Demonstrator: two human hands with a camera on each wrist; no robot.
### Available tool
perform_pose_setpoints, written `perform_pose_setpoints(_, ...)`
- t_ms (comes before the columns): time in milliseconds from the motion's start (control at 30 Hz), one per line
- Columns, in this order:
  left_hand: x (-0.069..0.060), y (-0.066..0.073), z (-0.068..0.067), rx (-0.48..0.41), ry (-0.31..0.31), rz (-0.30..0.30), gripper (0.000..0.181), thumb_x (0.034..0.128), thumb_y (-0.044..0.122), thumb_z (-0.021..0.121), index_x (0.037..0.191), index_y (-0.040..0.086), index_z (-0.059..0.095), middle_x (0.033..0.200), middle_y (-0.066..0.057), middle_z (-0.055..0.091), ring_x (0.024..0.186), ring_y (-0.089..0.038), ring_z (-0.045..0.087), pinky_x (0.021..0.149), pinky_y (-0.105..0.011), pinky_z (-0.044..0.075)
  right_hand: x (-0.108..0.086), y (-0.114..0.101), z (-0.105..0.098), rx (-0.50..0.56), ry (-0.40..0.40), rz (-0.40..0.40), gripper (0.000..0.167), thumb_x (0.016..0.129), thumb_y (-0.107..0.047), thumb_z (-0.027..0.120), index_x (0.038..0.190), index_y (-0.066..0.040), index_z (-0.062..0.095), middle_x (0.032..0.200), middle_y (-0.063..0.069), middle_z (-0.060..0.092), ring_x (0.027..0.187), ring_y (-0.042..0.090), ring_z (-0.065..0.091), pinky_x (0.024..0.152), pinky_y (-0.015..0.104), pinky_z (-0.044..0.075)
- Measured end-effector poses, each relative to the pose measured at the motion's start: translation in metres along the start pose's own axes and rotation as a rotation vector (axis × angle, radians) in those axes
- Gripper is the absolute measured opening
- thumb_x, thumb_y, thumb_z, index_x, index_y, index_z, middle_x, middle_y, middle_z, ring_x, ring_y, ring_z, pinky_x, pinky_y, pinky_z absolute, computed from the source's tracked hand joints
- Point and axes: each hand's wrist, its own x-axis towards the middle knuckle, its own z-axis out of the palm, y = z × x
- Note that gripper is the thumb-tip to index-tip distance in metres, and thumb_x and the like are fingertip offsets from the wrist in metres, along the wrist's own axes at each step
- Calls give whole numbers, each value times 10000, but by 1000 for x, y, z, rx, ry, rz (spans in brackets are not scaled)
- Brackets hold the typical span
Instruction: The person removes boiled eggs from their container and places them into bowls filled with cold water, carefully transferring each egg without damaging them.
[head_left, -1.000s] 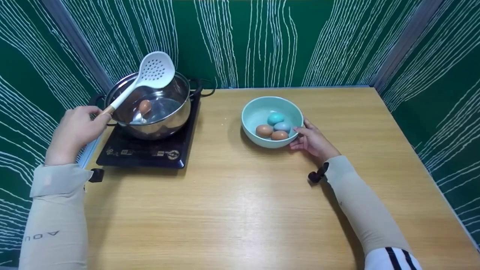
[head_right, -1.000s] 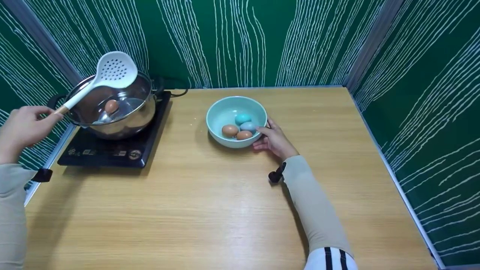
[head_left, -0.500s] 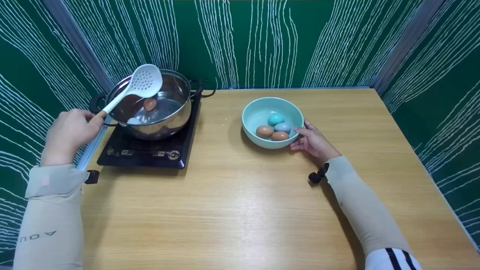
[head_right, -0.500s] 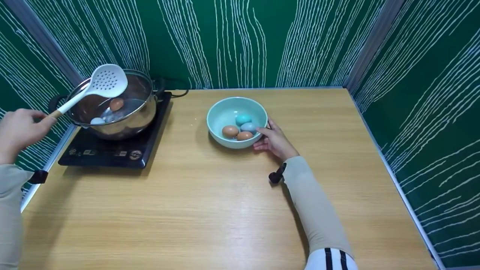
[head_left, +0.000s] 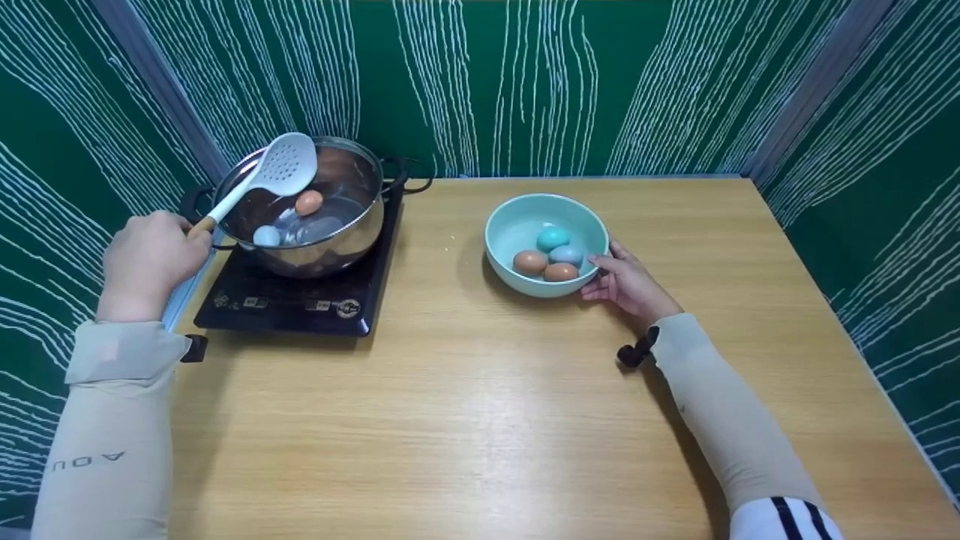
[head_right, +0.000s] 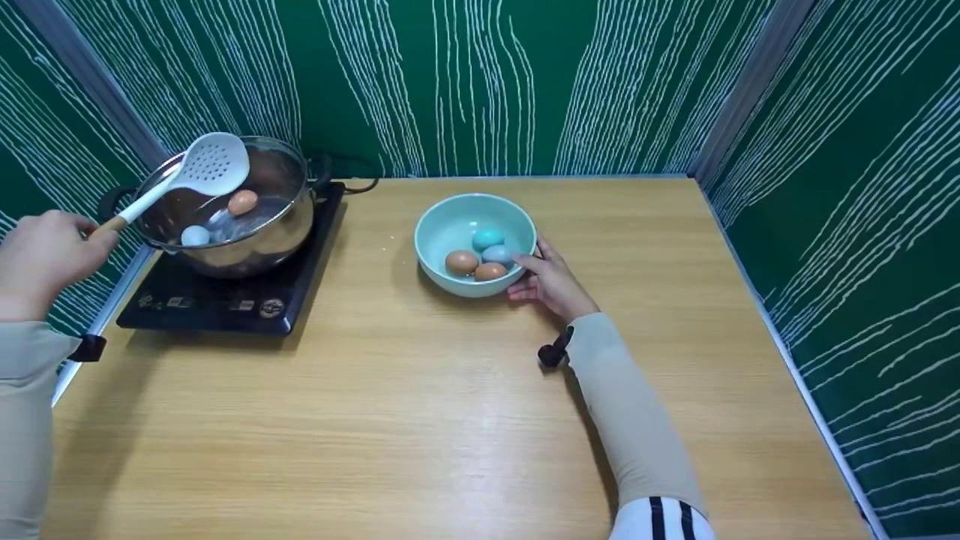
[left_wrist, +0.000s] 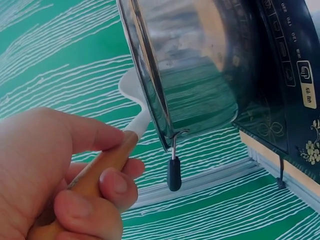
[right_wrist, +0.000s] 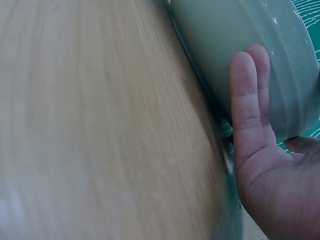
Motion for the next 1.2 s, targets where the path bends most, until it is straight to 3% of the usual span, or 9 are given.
perform_pose_setpoints(100,-1,3,0,14,9,11,421,1091,249,551,1183,-124,724,915,-324,703,757,-463,681,625,-507,589,0,-1,-1,-11,-3,3,800,1166,-256,507,1753,-325,-31,1282,130,566,789,179,764,812,343,670)
perform_pose_setpoints(333,-4,12,-2,37,8,18,373,1058,172,553,1093,-159,723,689,-189,587,638,-360,585,500,-365,434,3,0,0,25,4,-8,784,1162,-214,499,1756,-321,0,1172,109,646,721,181,775,760,348,673)
perform_pose_setpoints(600,-2,20,0,34,-62,-13,336,1030,158,560,1043,-135,724,673,-130,513,626,-317,527,541,-370,391,1,-1,1,18,20,11,771,1167,-226,490,1755,-337,3,1200,117,607,727,178,766,766,342,671)
perform_pose_setpoints(833,-2,30,-2,27,-110,0,322,1034,177,589,994,-113,721,666,-103,484,614,-286,498,563,-366,369,0,-1,1,27,26,15,804,1163,-228,507,1751,-345,-28,1173,115,623,729,175,766,770,344,672)
perform_pose_setpoints(1033,-1,39,-4,9,-181,-22,360,1070,242,583,1018,-87,719,689,-83,483,633,-271,511,588,-363,381,1,1,-1,22,30,29,808,1162,-246,514,1750,-353,-29,1171,108,632,742,177,766,785,342,671)
perform_pose_setpoints(1200,3,45,-10,-33,-311,-14,399,1100,310,569,974,-44,703,676,-50,496,601,-239,520,562,-346,412,0,2,-1,25,13,-3,812,1156,-219,515,1753,-333,-25,1244,129,589,733,171,764,776,339,671)
